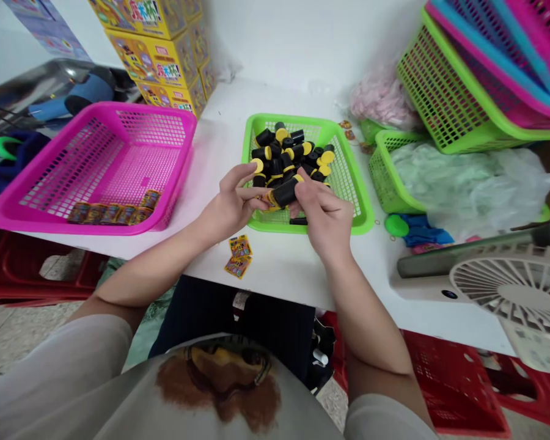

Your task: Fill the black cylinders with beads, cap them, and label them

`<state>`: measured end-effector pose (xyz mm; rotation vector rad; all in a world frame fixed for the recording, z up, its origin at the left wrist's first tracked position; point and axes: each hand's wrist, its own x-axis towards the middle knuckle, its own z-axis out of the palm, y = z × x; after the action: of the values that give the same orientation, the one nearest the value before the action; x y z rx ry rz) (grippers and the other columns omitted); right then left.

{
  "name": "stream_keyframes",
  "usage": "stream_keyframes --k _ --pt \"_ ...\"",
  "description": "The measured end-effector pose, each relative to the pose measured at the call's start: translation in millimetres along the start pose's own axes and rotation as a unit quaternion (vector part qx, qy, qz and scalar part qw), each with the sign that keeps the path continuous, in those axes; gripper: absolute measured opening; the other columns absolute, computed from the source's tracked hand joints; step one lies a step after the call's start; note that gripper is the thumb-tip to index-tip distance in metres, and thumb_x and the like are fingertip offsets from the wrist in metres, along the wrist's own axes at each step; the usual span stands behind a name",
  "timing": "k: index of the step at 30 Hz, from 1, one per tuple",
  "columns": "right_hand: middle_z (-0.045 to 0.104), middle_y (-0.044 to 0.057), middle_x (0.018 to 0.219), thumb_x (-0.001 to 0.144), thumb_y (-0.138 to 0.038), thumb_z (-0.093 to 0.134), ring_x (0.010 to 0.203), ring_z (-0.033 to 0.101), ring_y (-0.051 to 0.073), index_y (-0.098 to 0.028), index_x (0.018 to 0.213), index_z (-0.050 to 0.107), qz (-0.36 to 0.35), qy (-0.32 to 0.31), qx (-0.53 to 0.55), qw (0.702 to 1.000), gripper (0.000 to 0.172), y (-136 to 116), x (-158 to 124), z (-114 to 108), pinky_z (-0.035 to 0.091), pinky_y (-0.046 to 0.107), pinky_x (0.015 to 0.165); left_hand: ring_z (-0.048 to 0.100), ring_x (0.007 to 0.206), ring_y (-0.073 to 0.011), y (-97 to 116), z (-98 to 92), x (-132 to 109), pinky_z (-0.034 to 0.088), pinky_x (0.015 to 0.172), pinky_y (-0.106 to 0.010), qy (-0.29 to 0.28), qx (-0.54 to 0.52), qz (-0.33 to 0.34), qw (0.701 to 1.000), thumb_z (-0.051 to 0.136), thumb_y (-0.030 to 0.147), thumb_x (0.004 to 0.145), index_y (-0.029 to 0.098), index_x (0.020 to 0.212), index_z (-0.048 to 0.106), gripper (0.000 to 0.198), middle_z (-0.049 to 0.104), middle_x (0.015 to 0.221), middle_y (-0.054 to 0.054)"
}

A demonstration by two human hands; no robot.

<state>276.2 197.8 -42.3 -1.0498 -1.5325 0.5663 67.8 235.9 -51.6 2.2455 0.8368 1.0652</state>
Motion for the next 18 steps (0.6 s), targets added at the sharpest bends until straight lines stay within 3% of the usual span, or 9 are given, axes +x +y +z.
stream_keyframes --k 3,7,11,14,18 --pt "0.077 0.003 0.087 0.098 -0.066 0.074 0.115 0.079 0.030 -0.035 0.085 0.086 -0.028 0.067 -0.028 0.997 0.036 -7 -2 1 0.067 0.054 0.106 0.081 0.121 -0.0238 -4 2.0 -3 0.061 0.119 -0.053 0.030 -0.023 0.026 0.999 0.053 0.021 0.110 0.035 0.166 0.023 0.065 0.040 0.177 -0.014" --pt "0.083 0.004 0.116 0.093 -0.058 0.082 0.107 0.080 0.029 -0.038 0.113 0.089 -0.085 0.057 -0.054 0.993 0.029 -11 -3 -4 0.068 0.053 0.099 0.082 0.118 -0.0207 -3 1.5 -7 0.067 0.109 -0.044 0.063 -0.102 0.045 0.992 0.067 0.032 0.107 0.038 0.170 0.006 0.088 0.022 0.183 -0.021" --pt "0.084 0.004 0.120 0.086 -0.050 0.087 0.115 0.080 0.032 -0.039 0.109 0.090 -0.105 0.000 -0.057 0.993 0.026 -11 -1 -9 0.068 0.054 0.102 0.081 0.121 -0.0183 1 -0.9 -8 0.069 0.106 -0.038 0.054 -0.148 0.051 0.986 0.073 0.035 0.104 0.040 0.169 0.007 0.093 0.030 0.179 -0.019" --pt "0.085 0.004 0.123 0.081 -0.046 0.091 0.117 0.080 0.032 -0.038 0.108 0.090 -0.065 -0.019 -0.001 0.998 0.028 -12 -3 -8 0.069 0.052 0.101 0.080 0.123 -0.0189 1 -0.4 -8 0.068 0.106 -0.039 0.041 -0.136 0.063 0.988 0.073 0.037 0.105 0.040 0.169 0.007 0.092 0.043 0.171 -0.017" --pt "0.084 0.002 0.128 0.081 -0.046 0.094 0.121 0.079 0.031 -0.040 0.124 0.084 -0.003 -0.041 0.098 0.994 0.045 -13 -7 -3 0.070 0.051 0.103 0.078 0.129 -0.0219 0 -0.3 -10 0.066 0.108 -0.040 0.048 -0.082 0.071 0.993 0.067 0.046 0.108 0.036 0.167 0.010 0.082 0.044 0.170 -0.018"
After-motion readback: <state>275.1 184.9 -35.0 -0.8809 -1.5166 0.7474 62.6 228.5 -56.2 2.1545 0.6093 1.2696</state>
